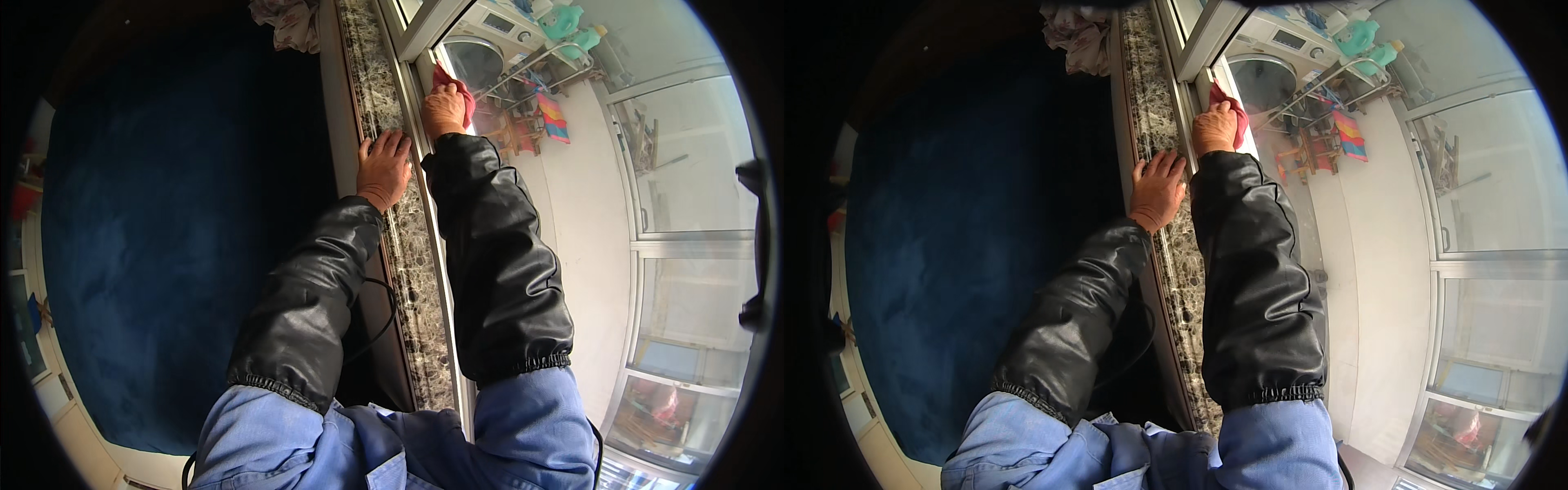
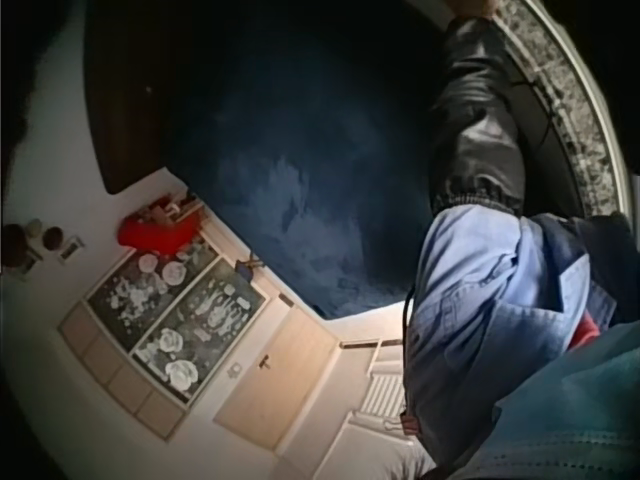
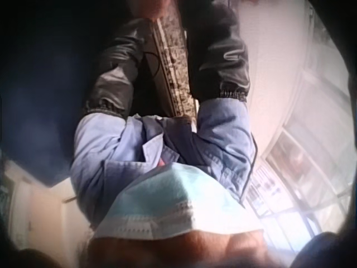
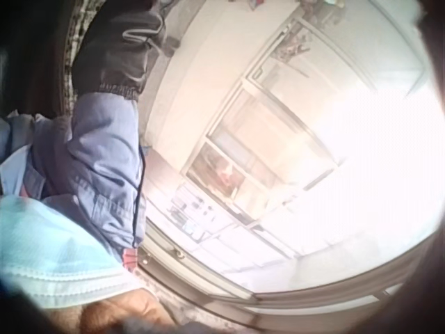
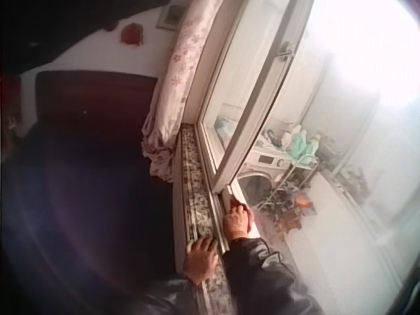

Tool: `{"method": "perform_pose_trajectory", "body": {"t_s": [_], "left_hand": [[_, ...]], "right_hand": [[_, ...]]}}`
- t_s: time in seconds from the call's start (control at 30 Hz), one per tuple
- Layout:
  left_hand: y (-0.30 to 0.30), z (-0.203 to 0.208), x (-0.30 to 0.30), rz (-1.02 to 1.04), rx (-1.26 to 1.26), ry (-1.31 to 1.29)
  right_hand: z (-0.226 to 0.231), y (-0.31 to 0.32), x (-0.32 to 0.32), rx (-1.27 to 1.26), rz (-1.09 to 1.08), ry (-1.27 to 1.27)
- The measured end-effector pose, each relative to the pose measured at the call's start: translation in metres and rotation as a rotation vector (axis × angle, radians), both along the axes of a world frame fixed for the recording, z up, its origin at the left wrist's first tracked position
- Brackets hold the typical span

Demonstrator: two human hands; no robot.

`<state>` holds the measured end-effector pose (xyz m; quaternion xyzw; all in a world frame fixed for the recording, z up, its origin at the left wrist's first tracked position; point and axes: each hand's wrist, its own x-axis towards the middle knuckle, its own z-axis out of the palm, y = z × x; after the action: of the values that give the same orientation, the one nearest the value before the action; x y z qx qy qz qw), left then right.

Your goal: The person wipes the window frame and sill with a pink cloth, then wipes the blue mattress and the wooden headboard. The person uses a cloth to clean each surface in sequence.

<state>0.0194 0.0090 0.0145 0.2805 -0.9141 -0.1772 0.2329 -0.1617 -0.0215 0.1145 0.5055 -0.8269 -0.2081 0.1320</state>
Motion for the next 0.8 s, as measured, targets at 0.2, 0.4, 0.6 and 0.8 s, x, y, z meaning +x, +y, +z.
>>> {"method": "perform_pose_trajectory", "body": {"t_s": [0.2,0.4,0.6,0.8], "left_hand": [[0.000,0.001,-0.006,0.038,-0.010,0.023],[-0.002,-0.005,-0.007,0.004,-0.004,0.028],[-0.005,-0.003,-0.003,0.011,-0.061,-0.002],[-0.015,-0.006,0.000,0.006,-0.069,0.024]], "right_hand": [[-0.044,0.125,0.101,-0.385,-0.090,-0.337],[-0.048,0.231,0.185,-0.599,0.030,-0.347],[-0.058,0.224,0.223,-0.531,0.128,-0.344],[-0.072,0.184,0.213,-0.596,0.106,-0.343]]}}
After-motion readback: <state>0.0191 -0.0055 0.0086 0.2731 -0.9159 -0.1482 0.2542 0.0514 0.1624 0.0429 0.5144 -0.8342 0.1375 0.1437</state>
